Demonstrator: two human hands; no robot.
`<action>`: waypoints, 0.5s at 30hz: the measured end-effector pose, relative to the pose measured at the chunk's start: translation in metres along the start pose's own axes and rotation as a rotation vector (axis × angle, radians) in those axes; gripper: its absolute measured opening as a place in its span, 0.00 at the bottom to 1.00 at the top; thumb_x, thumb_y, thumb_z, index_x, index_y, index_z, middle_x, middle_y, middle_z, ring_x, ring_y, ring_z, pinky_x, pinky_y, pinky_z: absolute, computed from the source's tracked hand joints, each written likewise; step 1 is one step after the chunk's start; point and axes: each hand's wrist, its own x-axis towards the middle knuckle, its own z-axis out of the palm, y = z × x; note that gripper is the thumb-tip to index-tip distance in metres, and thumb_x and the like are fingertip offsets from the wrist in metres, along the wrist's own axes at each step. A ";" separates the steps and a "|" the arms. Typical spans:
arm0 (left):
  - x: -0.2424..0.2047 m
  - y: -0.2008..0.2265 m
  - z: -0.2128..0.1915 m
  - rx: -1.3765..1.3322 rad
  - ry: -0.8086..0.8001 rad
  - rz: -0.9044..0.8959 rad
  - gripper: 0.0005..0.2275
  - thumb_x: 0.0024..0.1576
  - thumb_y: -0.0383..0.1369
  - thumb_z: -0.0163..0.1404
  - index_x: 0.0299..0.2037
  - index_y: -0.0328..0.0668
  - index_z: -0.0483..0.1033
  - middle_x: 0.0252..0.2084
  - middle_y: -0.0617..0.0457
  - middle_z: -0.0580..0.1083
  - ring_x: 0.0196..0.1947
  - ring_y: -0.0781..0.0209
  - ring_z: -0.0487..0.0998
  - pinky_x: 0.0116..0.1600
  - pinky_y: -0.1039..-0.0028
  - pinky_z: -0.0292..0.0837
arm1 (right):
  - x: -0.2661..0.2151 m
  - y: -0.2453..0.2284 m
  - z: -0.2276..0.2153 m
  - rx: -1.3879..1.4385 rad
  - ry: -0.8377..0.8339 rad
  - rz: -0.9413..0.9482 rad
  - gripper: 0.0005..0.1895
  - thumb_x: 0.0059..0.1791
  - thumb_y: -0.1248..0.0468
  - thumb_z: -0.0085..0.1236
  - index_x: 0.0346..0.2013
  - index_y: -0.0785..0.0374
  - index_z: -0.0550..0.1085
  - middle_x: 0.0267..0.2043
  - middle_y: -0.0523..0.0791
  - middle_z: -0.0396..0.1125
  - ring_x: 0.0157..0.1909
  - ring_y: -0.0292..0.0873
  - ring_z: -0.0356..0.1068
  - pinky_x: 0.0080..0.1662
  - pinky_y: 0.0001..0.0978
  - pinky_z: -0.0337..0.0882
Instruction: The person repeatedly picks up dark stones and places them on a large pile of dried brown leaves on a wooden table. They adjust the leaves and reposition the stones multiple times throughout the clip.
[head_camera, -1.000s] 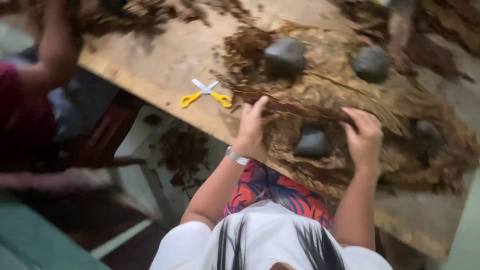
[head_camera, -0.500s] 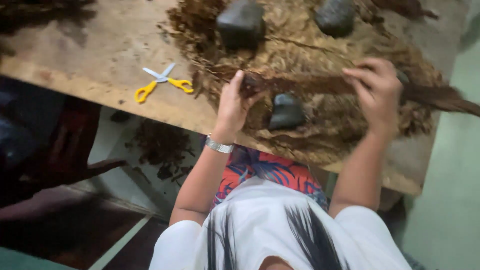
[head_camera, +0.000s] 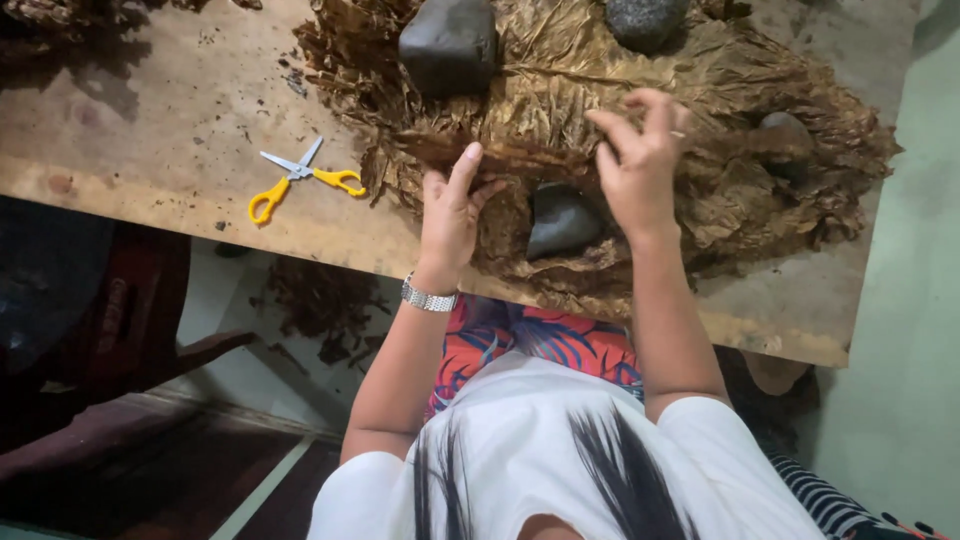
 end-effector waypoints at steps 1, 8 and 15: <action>0.001 -0.017 -0.013 0.240 -0.252 0.269 0.21 0.67 0.22 0.48 0.69 0.52 0.65 0.53 0.47 0.66 0.57 0.69 0.70 0.67 0.59 0.79 | 0.003 -0.008 -0.006 0.041 -0.058 -0.076 0.20 0.47 0.82 0.60 0.49 0.63 0.83 0.59 0.52 0.63 0.60 0.56 0.57 0.58 0.48 0.52; -0.005 0.021 0.030 -0.258 0.176 -0.109 0.15 0.58 0.32 0.61 0.48 0.39 0.68 0.41 0.48 0.76 0.37 0.54 0.82 0.42 0.62 0.87 | 0.007 -0.001 -0.026 0.443 -0.089 0.110 0.22 0.48 0.83 0.49 0.48 0.62 0.81 0.40 0.52 0.72 0.45 0.57 0.73 0.53 0.47 0.70; 0.010 -0.037 -0.010 -0.254 0.117 -0.071 0.18 0.54 0.24 0.65 0.51 0.38 0.71 0.44 0.47 0.77 0.42 0.53 0.83 0.47 0.61 0.85 | 0.005 0.008 -0.061 0.659 -0.210 0.206 0.17 0.47 0.78 0.63 0.49 0.62 0.81 0.43 0.49 0.71 0.48 0.45 0.71 0.57 0.39 0.67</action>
